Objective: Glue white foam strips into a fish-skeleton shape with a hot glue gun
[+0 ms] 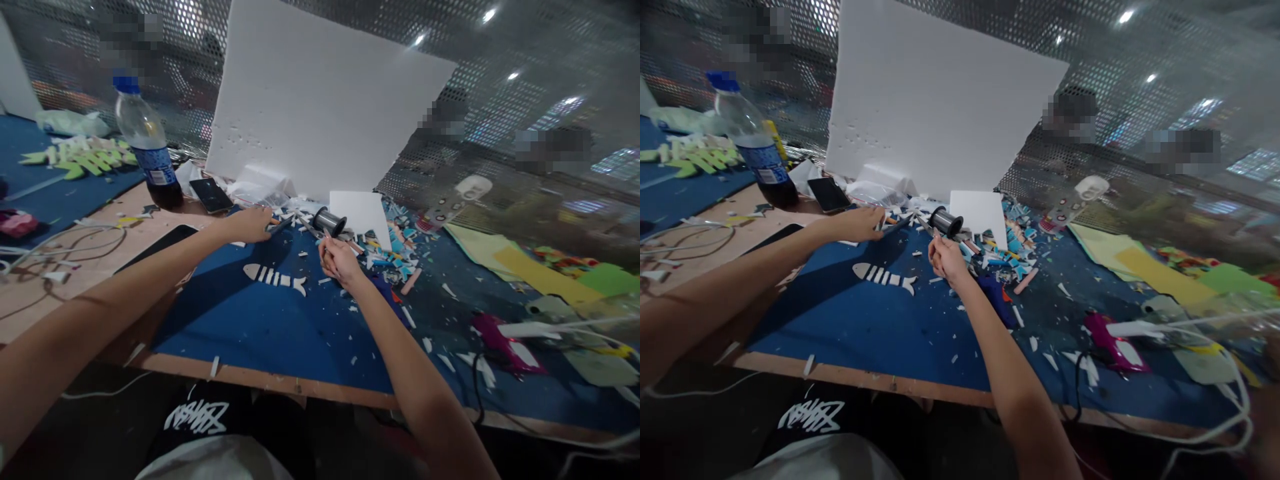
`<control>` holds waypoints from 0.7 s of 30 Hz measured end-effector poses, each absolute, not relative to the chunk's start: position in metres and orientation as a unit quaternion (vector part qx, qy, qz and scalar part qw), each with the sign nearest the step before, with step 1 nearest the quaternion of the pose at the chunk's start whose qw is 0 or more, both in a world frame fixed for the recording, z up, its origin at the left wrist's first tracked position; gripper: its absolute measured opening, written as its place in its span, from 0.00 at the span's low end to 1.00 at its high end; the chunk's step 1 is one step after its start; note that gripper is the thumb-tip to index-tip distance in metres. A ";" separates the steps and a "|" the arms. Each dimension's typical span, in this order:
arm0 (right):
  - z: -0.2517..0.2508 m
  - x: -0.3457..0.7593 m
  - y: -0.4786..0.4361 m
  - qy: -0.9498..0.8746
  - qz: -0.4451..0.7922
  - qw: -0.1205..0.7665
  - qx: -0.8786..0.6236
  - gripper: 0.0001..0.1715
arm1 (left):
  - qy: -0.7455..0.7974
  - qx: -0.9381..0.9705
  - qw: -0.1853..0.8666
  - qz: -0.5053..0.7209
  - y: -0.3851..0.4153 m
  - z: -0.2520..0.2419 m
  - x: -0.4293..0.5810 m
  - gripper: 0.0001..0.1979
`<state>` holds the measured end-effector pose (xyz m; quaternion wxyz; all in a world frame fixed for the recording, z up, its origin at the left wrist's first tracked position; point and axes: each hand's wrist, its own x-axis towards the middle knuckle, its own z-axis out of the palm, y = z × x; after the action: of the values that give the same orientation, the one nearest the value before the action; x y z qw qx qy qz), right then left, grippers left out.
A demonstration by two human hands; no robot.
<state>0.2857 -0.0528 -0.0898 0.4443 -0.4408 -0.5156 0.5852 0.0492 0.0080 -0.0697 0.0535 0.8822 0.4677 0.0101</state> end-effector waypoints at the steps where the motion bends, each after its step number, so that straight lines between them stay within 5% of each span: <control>1: -0.089 0.285 -0.054 -0.518 0.590 0.440 -0.436 0.27 | 0.464 0.884 0.046 0.020 0.008 -0.067 0.050 0.21; 8: -0.086 0.280 -0.059 -0.531 0.598 0.428 -0.421 0.25 | 0.389 0.891 0.200 0.118 -0.004 -0.038 0.078 0.21; 14: -0.087 0.282 -0.057 -0.535 0.581 0.438 -0.430 0.26 | 0.335 0.879 0.299 0.158 -0.002 -0.038 0.098 0.12; 21: -0.092 0.284 -0.053 -0.538 0.559 0.437 -0.455 0.22 | 0.361 0.879 0.207 0.234 -0.008 -0.043 0.102 0.11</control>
<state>0.2844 -0.0535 -0.0922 0.4371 -0.4554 -0.5375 0.5591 0.1021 -0.0077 -0.0430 0.2070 0.8788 0.3607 0.2340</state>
